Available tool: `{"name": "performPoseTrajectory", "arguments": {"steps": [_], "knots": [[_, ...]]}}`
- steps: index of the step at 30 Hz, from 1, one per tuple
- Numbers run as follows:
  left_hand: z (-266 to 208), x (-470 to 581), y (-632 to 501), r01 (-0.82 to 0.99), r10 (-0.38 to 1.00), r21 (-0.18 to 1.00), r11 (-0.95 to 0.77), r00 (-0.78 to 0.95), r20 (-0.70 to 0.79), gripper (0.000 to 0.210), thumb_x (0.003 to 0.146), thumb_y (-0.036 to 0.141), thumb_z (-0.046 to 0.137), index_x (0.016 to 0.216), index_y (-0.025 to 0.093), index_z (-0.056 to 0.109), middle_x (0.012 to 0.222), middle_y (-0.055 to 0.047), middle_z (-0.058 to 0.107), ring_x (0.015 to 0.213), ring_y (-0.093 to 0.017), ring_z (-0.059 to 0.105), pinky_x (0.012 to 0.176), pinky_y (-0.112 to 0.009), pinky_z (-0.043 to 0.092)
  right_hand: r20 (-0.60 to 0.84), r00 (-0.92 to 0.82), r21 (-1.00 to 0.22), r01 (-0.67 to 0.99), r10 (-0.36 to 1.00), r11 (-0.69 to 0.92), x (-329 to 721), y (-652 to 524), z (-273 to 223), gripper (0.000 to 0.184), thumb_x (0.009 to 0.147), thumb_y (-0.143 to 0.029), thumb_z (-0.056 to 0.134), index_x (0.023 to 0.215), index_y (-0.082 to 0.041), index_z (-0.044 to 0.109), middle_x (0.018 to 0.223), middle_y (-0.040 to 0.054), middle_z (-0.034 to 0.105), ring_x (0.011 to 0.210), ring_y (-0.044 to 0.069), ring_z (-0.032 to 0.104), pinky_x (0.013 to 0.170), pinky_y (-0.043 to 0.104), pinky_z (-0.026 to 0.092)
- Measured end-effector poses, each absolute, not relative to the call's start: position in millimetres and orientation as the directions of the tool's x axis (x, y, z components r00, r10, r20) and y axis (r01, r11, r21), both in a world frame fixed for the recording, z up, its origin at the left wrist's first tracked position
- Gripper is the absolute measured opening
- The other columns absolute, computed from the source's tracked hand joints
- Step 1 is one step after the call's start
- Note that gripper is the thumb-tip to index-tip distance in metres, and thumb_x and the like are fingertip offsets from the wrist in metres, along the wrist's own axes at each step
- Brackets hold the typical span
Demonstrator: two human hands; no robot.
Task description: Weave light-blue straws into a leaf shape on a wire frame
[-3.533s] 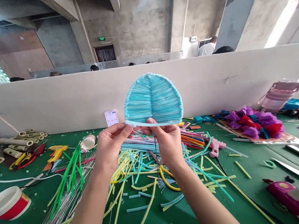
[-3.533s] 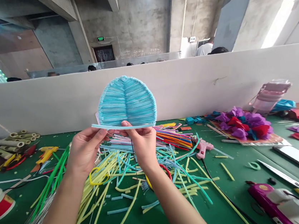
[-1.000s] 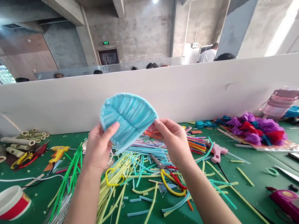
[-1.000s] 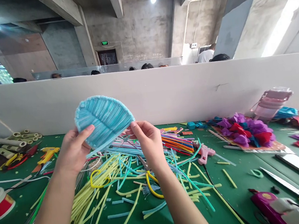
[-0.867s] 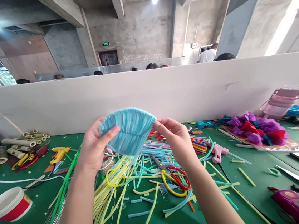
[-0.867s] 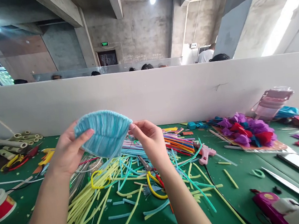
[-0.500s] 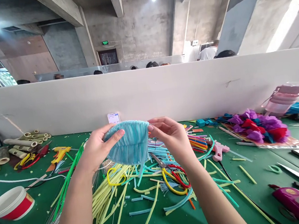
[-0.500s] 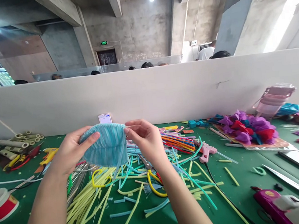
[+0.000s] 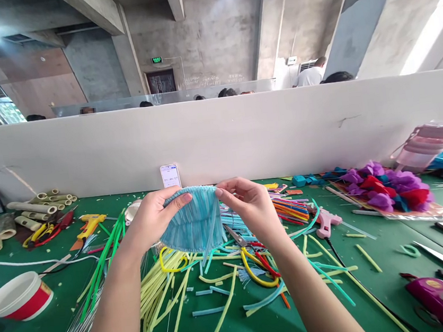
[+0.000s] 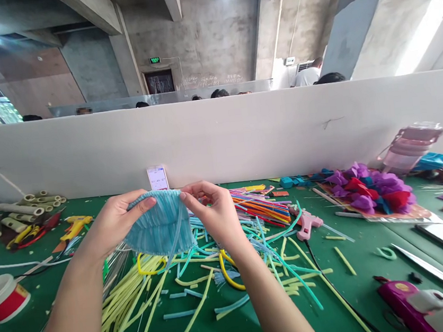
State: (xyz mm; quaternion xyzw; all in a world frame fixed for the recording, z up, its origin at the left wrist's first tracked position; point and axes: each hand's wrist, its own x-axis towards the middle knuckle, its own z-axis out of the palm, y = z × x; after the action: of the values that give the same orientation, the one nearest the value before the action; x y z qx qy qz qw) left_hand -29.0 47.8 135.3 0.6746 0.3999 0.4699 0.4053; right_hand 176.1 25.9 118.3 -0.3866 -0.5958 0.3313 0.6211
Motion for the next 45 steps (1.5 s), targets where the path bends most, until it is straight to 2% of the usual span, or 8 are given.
{"name": "performPoseTrajectory", "arguments": {"steps": [5, 9, 13, 19, 28, 38, 42, 45], "knots": [[136, -27, 49, 0.108, 0.926, 0.94, -0.324, 0.24, 0.291, 0.036, 0.07, 0.05, 0.078, 0.089, 0.021, 0.075, 0.073, -0.003, 0.072, 0.065, -0.022, 0.066, 0.056, -0.027, 0.049, 0.443, 0.083, -0.894, -0.041, 0.893, 0.447, 175, 28, 117, 0.019, 0.079, -0.038, 0.073, 0.081, -0.019, 0.072, 0.076, 0.0006, 0.067, 0.067, 0.013, 0.057, 0.062, 0.024, 0.045], [137, -31, 54, -0.065, 0.925, 0.935, -0.349, 0.136, 0.355, 0.044, 0.077, 0.057, 0.07, 0.099, 0.019, 0.073, 0.074, -0.002, 0.071, 0.062, -0.016, 0.063, 0.058, -0.024, 0.05, 0.404, 0.165, -0.89, -0.156, 0.9, 0.428, 180, 29, 117, 0.019, 0.078, -0.038, 0.075, 0.081, -0.019, 0.072, 0.071, -0.0019, 0.063, 0.064, 0.01, 0.053, 0.061, 0.022, 0.042], [136, -36, 60, -0.2, 0.928, 0.913, -0.355, 0.041, 0.37, 0.038, 0.079, 0.053, 0.069, 0.09, 0.017, 0.074, 0.067, -0.001, 0.065, 0.054, -0.01, 0.055, 0.051, -0.02, 0.048, 0.38, 0.221, -0.873, -0.235, 0.898, 0.427, 187, 31, 118, 0.018, 0.078, -0.038, 0.075, 0.081, -0.02, 0.073, 0.065, -0.0031, 0.059, 0.061, 0.009, 0.049, 0.061, 0.022, 0.041], [135, -38, 64, -0.178, 0.924, 0.908, -0.38, -0.027, 0.381, 0.024, 0.073, 0.04, 0.08, 0.075, 0.017, 0.073, 0.058, 0.004, 0.054, 0.049, -0.006, 0.046, 0.045, -0.015, 0.041, 0.366, 0.226, -0.865, -0.276, 0.903, 0.42, 188, 35, 116, 0.018, 0.077, -0.036, 0.076, 0.081, -0.019, 0.074, 0.066, -0.0025, 0.06, 0.06, 0.009, 0.048, 0.058, 0.022, 0.04], [132, -37, 65, -0.059, 0.915, 0.913, -0.404, -0.034, 0.402, 0.024, 0.067, 0.036, 0.084, 0.078, 0.016, 0.077, 0.07, -0.002, 0.068, 0.061, -0.009, 0.055, 0.055, -0.017, 0.046, 0.386, 0.276, -0.878, -0.183, 0.88, 0.443, 187, 35, 115, 0.018, 0.076, -0.037, 0.076, 0.079, -0.02, 0.074, 0.061, -0.0032, 0.059, 0.056, 0.009, 0.046, 0.057, 0.022, 0.041], [129, -30, 64, -0.063, 0.946, 0.947, -0.314, 0.064, 0.318, 0.024, 0.071, 0.039, 0.081, 0.079, 0.017, 0.074, 0.066, 0.001, 0.064, 0.054, -0.008, 0.052, 0.049, -0.017, 0.044, 0.354, 0.252, -0.907, -0.142, 0.901, 0.396, 189, 42, 108, 0.021, 0.077, -0.04, 0.075, 0.081, -0.019, 0.074, 0.064, -0.0021, 0.061, 0.056, 0.009, 0.047, 0.054, 0.022, 0.04], [126, -26, 64, -0.116, 0.973, 0.979, -0.167, 0.143, 0.183, 0.031, 0.068, 0.042, 0.082, 0.085, 0.017, 0.075, 0.071, -0.003, 0.071, 0.059, -0.017, 0.065, 0.055, -0.029, 0.056, 0.331, 0.159, -0.926, -0.133, 0.93, 0.353, 179, 43, 104, 0.024, 0.078, -0.042, 0.073, 0.082, -0.018, 0.073, 0.067, -0.0006, 0.064, 0.058, 0.01, 0.052, 0.055, 0.023, 0.041], [124, -25, 66, -0.157, 0.98, 0.977, -0.143, 0.112, 0.162, 0.035, 0.066, 0.042, 0.084, 0.09, 0.017, 0.076, 0.073, -0.006, 0.075, 0.061, -0.022, 0.069, 0.058, -0.036, 0.059, 0.337, 0.16, -0.927, -0.113, 0.928, 0.357, 174, 45, 101, 0.026, 0.079, -0.043, 0.071, 0.089, -0.019, 0.073, 0.082, 0.0031, 0.071, 0.073, 0.014, 0.062, 0.063, 0.025, 0.047]]}}
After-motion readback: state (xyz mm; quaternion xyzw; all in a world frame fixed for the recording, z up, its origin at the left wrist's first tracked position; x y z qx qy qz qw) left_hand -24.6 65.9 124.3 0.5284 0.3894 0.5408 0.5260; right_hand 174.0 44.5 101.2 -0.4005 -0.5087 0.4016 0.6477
